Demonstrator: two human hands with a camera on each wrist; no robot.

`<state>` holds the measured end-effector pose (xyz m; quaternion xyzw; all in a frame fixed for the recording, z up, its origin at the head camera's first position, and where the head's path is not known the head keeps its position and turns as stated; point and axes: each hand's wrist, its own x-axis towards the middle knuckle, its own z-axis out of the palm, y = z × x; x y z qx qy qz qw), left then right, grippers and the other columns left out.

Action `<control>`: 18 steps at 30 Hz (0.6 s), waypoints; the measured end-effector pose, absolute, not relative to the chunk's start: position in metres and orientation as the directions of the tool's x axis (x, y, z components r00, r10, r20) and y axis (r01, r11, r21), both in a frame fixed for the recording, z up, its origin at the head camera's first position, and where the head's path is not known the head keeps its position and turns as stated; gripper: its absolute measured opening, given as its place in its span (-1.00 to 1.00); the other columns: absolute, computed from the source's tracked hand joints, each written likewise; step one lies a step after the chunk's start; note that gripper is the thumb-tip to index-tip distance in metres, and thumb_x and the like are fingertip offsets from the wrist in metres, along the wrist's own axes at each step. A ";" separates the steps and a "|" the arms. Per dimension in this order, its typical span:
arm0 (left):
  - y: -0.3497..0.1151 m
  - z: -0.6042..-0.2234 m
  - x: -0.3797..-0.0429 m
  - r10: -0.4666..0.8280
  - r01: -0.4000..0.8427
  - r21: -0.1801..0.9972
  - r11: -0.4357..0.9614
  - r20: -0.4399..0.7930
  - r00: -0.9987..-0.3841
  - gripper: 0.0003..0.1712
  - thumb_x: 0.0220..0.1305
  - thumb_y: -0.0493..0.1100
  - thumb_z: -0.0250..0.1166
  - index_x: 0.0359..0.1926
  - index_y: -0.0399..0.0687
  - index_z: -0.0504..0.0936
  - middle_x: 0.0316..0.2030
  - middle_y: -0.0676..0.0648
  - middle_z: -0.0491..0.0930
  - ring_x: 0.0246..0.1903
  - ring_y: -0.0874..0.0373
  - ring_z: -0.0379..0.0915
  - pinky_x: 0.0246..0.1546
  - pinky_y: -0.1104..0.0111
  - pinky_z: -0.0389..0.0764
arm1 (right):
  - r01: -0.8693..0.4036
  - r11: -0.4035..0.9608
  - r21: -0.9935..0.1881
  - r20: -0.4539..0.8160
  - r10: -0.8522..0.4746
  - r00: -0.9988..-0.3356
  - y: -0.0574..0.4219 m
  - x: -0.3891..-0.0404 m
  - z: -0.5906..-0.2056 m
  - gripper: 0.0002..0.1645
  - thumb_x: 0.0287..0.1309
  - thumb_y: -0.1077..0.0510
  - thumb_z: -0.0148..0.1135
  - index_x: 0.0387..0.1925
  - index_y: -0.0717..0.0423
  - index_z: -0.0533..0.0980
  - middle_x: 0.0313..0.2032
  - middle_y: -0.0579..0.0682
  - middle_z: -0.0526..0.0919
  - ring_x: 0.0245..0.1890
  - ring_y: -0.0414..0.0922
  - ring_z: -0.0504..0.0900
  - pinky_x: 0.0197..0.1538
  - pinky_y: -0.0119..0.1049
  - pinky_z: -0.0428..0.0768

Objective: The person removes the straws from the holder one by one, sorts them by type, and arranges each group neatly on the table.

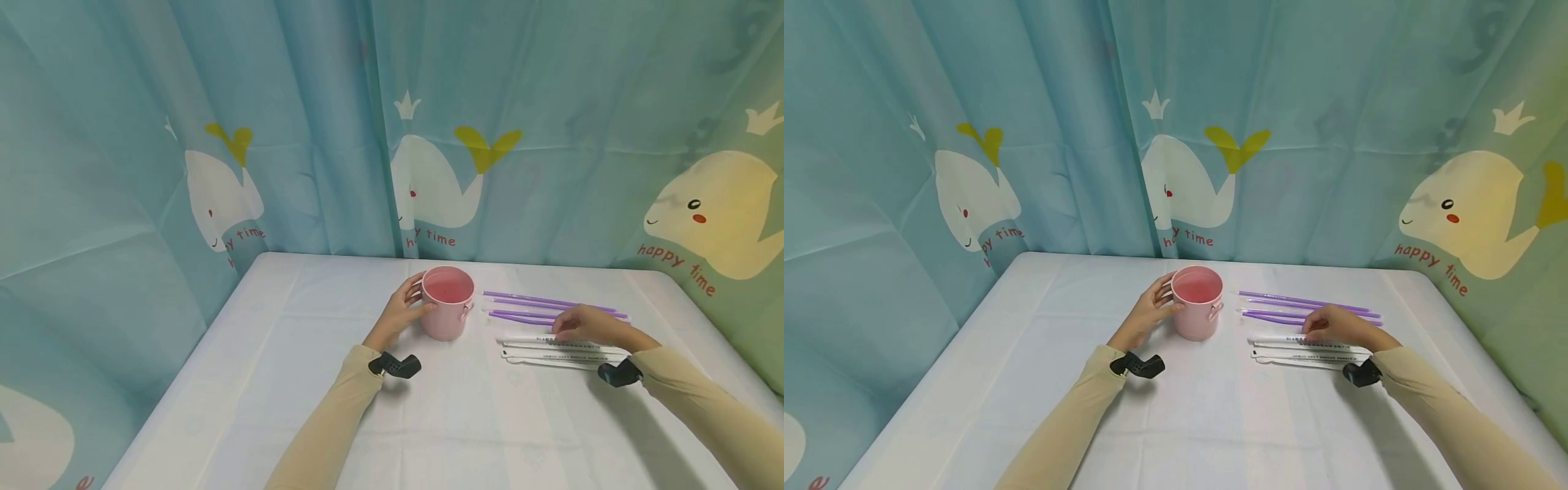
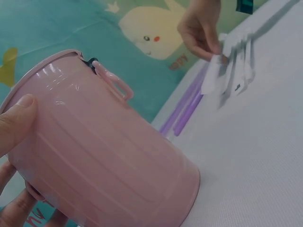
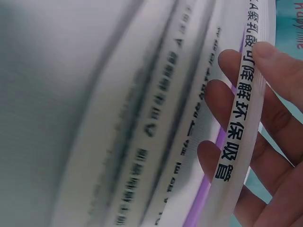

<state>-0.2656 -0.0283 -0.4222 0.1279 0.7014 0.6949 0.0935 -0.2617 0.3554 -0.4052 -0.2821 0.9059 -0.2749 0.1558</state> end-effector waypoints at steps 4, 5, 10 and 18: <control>-0.029 -0.423 -0.266 0.314 0.055 0.998 -0.001 0.053 -0.948 -0.18 0.20 -0.24 0.29 0.42 0.02 0.11 0.38 -0.15 0.22 0.37 -0.09 0.14 0.38 0.11 0.29 | -0.432 0.708 -0.559 -0.133 -0.591 -0.796 0.354 -0.255 -0.407 -0.91 0.07 0.14 0.29 -0.40 0.10 0.61 -0.36 -0.08 0.68 -0.38 -0.49 0.46 -0.28 -0.51 0.55; -0.029 -0.423 -0.266 0.315 0.055 0.998 -0.003 0.054 -0.948 -0.18 0.20 -0.25 0.28 0.42 0.02 0.11 0.38 -0.16 0.21 0.37 -0.09 0.14 0.38 0.11 0.28 | -0.426 0.713 -0.557 -0.138 -0.586 -0.799 0.354 -0.254 -0.408 -0.90 0.06 0.14 0.30 -0.40 0.09 0.61 -0.35 -0.08 0.69 -0.38 -0.49 0.47 -0.27 -0.52 0.56; -0.028 -0.422 -0.266 0.314 0.047 0.999 -0.002 0.045 -0.948 -0.17 0.21 -0.24 0.27 0.43 0.01 0.09 0.40 -0.17 0.19 0.38 -0.11 0.12 0.39 0.08 0.26 | -0.420 0.724 -0.547 -0.157 -0.582 -0.798 0.356 -0.251 -0.410 -0.91 0.08 0.13 0.29 -0.38 0.06 0.62 -0.32 -0.10 0.70 -0.33 -0.50 0.51 -0.19 -0.54 0.58; -0.028 -0.422 -0.266 0.302 0.046 0.999 0.004 0.042 -0.952 -0.18 0.18 -0.26 0.30 0.41 0.03 0.13 0.37 -0.14 0.24 0.36 -0.07 0.17 0.37 0.13 0.30 | -0.454 0.704 -0.546 -0.114 -0.599 -0.792 0.360 -0.250 -0.412 -0.96 0.08 0.20 0.28 -0.39 0.07 0.63 -0.35 -0.08 0.72 -0.34 -0.51 0.53 -0.25 -0.51 0.59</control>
